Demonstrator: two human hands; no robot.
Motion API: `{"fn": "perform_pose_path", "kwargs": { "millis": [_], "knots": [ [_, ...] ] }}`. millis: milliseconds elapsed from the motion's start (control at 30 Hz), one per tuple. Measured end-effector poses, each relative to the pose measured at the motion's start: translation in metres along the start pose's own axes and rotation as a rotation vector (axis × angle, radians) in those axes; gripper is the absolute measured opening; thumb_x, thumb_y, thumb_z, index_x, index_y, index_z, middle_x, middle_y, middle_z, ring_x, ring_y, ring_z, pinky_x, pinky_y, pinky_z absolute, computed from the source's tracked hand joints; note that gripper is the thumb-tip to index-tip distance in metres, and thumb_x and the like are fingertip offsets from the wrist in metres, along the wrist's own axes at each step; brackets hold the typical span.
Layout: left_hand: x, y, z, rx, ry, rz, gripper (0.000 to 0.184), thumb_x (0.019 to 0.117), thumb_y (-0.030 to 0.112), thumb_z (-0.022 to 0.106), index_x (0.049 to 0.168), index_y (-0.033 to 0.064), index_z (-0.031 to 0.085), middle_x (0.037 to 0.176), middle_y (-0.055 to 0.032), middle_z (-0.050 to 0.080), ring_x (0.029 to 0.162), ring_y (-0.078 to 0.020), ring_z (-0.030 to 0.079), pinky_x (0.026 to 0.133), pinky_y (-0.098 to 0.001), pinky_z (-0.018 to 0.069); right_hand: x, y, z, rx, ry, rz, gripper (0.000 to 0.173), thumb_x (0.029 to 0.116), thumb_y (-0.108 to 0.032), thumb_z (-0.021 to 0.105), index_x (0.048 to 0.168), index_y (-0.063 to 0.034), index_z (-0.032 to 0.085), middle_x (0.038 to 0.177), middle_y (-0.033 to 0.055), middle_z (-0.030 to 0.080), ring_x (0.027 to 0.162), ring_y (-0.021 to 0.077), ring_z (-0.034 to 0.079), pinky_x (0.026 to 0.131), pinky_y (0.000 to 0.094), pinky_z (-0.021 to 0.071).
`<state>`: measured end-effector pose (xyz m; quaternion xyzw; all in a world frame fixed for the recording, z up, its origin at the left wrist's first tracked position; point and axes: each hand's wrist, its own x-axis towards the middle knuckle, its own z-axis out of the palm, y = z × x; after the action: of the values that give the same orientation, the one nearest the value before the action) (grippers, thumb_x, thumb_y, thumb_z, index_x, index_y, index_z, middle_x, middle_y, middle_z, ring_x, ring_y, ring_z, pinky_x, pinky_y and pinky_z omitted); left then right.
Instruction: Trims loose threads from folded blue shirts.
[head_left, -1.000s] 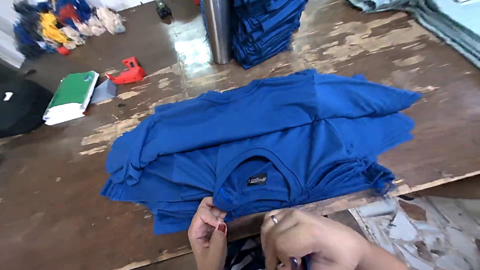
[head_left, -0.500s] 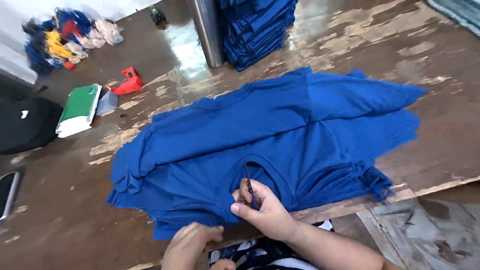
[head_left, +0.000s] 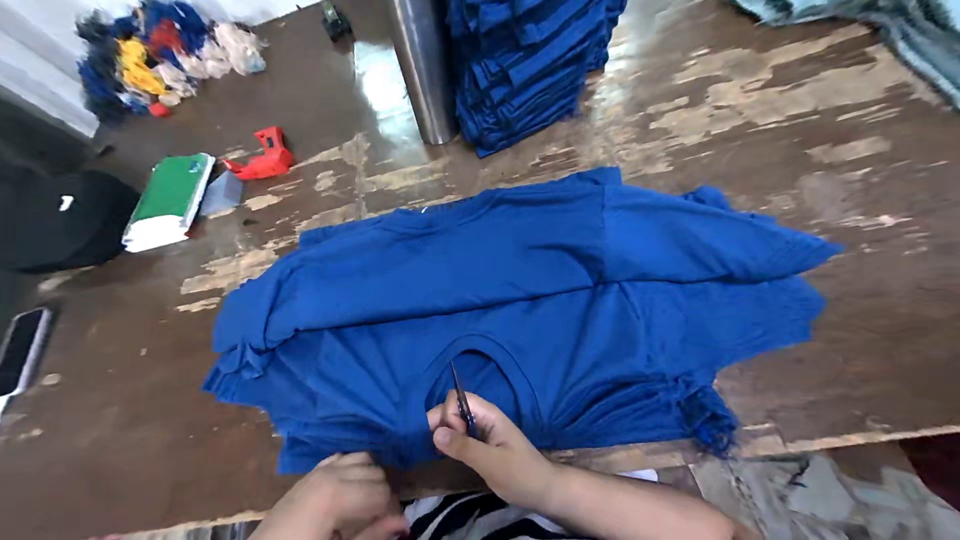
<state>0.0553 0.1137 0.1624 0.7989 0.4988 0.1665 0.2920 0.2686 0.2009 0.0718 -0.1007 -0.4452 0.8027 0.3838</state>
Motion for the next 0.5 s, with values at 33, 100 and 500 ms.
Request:
{"fn": "perform_pose_path", "kwargs": {
  "millis": [33,100,500],
  "knots": [
    [-0.004,-0.003,-0.005,-0.072,-0.059,0.020,0.035,0.1037,0.038,0.058,0.084,0.0134,0.072,0.081,-0.0002,0.069,0.086,-0.0115,0.065,0.082,-0.0303,0.0519,0.000,0.002,-0.001,0.020,0.001,-0.006,0.011,0.1014,-0.007,0.051,0.091,-0.0113,0.050,0.094,-0.0059,0.061,0.079,-0.0041,0.050,0.070,0.0157,0.0411],
    [-0.009,-0.008,-0.011,-0.087,-0.056,0.019,0.029,0.0999,0.041,0.064,0.090,0.0160,0.075,0.088,0.0018,0.071,0.093,-0.0087,0.065,0.087,-0.0285,0.0518,-0.001,0.005,-0.002,0.052,0.001,-0.021,0.011,0.1023,-0.008,0.052,0.093,-0.0129,0.050,0.093,-0.0065,0.060,0.081,-0.0028,0.052,0.072,0.0177,0.0427],
    [0.022,-0.070,0.026,0.368,0.763,-0.206,0.041,0.0863,0.023,0.058,0.119,0.0008,0.071,0.116,-0.0221,0.067,0.111,-0.0290,0.063,0.097,-0.0376,0.0496,-0.050,-0.081,-0.058,-0.986,0.169,-0.423,0.015,0.0976,-0.020,0.065,0.094,-0.0132,0.053,0.125,0.0036,0.068,0.117,0.0137,0.065,0.096,0.0303,0.0563]
  ]
}}
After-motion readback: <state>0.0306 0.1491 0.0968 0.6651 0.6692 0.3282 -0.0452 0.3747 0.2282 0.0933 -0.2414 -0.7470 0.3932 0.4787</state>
